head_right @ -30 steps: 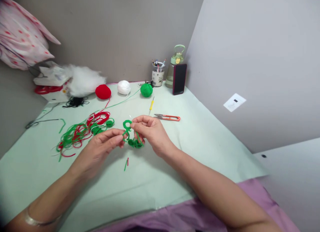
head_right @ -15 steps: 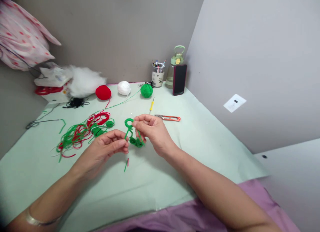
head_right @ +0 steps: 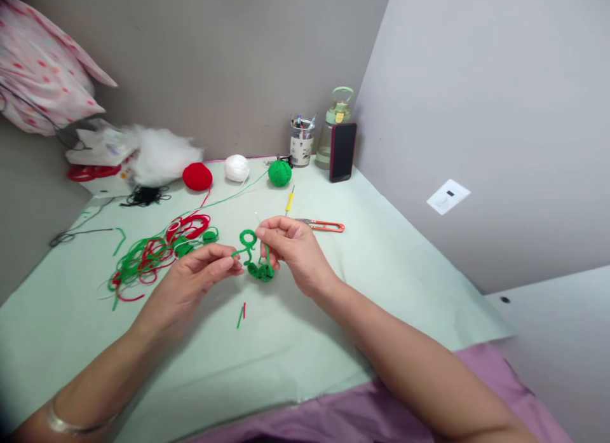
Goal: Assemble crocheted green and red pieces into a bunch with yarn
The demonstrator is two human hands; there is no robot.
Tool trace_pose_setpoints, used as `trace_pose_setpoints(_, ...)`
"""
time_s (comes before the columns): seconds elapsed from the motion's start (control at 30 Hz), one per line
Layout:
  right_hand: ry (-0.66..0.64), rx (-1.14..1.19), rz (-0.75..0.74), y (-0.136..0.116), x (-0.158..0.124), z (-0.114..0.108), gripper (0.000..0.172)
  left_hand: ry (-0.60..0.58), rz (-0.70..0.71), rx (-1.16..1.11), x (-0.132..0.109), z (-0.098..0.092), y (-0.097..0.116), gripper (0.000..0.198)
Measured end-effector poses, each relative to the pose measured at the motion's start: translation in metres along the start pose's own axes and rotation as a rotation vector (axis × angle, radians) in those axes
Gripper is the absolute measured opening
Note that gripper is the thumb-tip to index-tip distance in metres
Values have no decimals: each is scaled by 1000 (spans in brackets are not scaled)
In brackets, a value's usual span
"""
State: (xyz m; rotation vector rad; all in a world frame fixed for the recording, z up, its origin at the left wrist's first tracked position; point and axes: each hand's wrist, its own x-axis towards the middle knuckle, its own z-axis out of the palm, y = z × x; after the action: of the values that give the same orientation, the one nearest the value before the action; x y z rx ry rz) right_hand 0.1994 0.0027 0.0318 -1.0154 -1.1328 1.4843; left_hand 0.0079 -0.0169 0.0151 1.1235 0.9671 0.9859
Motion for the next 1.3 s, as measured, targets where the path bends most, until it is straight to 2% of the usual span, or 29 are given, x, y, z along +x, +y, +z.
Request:
trace_pose_setpoints(0.23,-129,-46,19,1,-3,4,28,-9,77,203,-2,-1,4,20)
trace_pose_setpoints(0.57,-139,-30,37,-1,-2,3,31,87,199,534,-3,-1,8,19)
trace_pose_setpoints(0.8,-185,-119,107,4,-7,11,33,96,191,421,-4,-2,10,20)
trace_pose_setpoints(1.0,-166,-145,8,15,-13,21,27,26,180,303,-3,-4,5,23)
trace_pose_setpoints(1.3,-196,-178,9,12,-13,19,24,26,177,273,-1,-5,3,24)
